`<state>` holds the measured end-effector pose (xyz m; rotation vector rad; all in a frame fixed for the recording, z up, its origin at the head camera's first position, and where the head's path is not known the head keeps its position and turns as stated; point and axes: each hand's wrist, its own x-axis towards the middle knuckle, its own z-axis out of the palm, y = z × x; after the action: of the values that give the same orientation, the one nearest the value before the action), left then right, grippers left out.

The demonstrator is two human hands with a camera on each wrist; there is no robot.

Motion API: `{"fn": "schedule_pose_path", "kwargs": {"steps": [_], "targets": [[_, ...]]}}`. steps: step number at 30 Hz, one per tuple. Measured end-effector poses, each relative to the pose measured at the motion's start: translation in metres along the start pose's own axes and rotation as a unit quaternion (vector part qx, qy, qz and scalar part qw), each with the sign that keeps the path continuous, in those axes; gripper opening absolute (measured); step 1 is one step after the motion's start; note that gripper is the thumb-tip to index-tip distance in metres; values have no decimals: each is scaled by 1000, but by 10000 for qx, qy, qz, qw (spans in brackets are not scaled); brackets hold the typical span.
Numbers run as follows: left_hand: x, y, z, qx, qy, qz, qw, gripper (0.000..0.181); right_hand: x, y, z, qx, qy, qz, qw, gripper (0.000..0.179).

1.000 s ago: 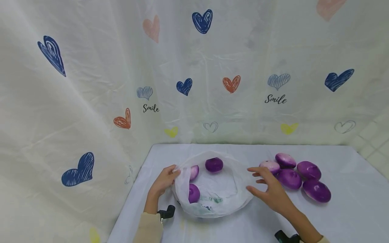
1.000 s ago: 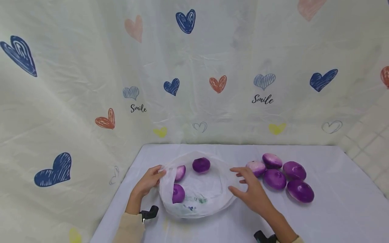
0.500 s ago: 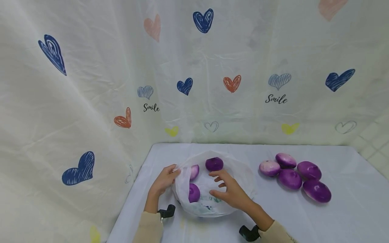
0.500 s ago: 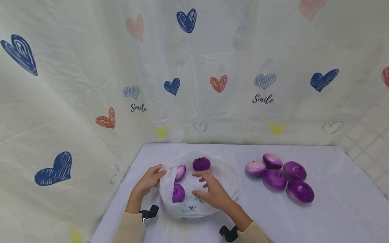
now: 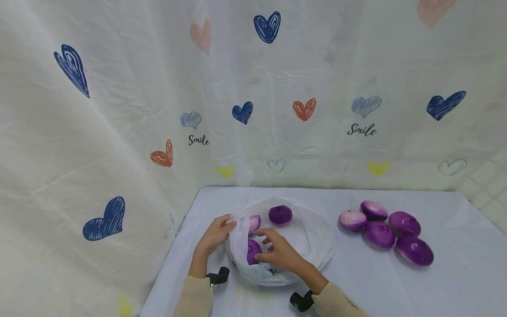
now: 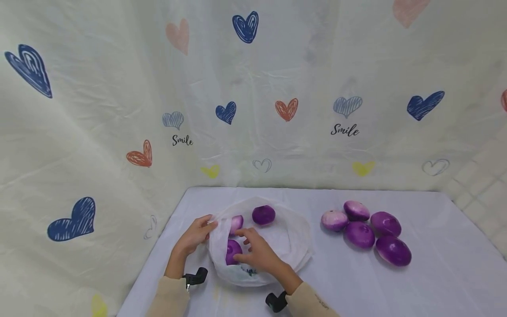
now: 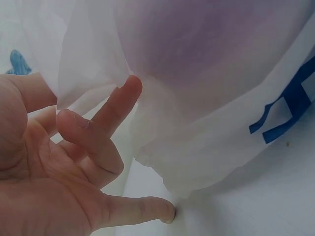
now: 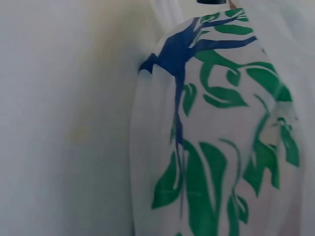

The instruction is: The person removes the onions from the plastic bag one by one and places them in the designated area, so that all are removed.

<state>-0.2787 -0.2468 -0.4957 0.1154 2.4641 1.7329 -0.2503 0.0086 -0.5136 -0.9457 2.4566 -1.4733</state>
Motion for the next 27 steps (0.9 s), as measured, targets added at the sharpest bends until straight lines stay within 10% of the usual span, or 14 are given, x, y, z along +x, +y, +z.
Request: {"fn": "schedule_pose_path", "kwargs": {"steps": [27], "targets": [[0, -2, -1, -54, -49, -42, 10000, 27, 9, 10, 13, -369, -315, 5, 9988, 73]]}}
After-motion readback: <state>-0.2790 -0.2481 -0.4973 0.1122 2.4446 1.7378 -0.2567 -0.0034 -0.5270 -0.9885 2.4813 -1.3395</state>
